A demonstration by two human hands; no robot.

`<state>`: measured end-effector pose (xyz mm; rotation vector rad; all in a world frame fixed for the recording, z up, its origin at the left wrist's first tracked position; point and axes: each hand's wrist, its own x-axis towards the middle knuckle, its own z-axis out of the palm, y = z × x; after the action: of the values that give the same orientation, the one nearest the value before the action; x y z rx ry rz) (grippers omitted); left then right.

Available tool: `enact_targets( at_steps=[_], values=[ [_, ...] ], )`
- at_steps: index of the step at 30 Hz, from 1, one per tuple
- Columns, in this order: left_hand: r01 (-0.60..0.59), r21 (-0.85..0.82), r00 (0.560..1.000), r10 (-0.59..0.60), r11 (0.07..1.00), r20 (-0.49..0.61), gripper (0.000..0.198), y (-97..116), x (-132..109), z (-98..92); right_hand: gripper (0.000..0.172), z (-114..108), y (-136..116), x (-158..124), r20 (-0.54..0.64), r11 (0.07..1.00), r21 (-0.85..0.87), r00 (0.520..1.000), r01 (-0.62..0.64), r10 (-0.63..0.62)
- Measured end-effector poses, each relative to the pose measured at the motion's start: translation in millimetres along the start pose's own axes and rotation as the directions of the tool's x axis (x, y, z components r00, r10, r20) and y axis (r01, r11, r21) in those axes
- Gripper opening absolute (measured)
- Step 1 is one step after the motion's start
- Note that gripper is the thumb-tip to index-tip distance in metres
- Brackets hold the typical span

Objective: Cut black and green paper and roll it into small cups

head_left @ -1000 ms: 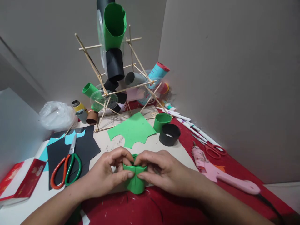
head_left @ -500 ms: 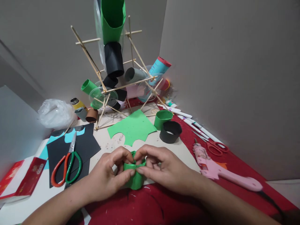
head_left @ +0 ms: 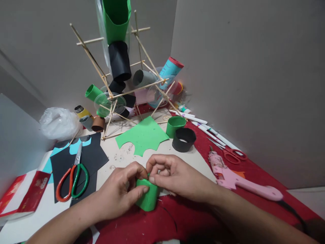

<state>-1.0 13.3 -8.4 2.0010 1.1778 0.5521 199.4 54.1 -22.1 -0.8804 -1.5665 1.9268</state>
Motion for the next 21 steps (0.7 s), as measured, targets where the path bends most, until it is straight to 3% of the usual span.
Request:
enact_targets(
  at_steps=[9, 18, 21],
  values=[
    [-0.046, 0.057, 0.993, 0.052, 0.997, -0.103, 0.007, -0.6, 0.4, 4.0, 0.006, 0.2, 2.9, -1.4, -0.04, 0.998, -0.034, 0.998, 0.044, -0.045],
    [-0.13, 0.126, 0.984, 0.143, 0.984, -0.107, 0.005, 0.4, 1.2, 6.7, 0.009, -3.2, 7.2, 0.7, 0.026, 0.998, -0.01, 0.998, 0.066, -0.065],
    [-0.098, 0.1, 0.988, 0.109, 0.99, -0.107, 0.008, -1.3, 2.6, 5.8, 0.006, -7.5, 5.4, -1.9, 0.032, 0.987, -0.128, 0.995, 0.098, -0.094]
  ],
)
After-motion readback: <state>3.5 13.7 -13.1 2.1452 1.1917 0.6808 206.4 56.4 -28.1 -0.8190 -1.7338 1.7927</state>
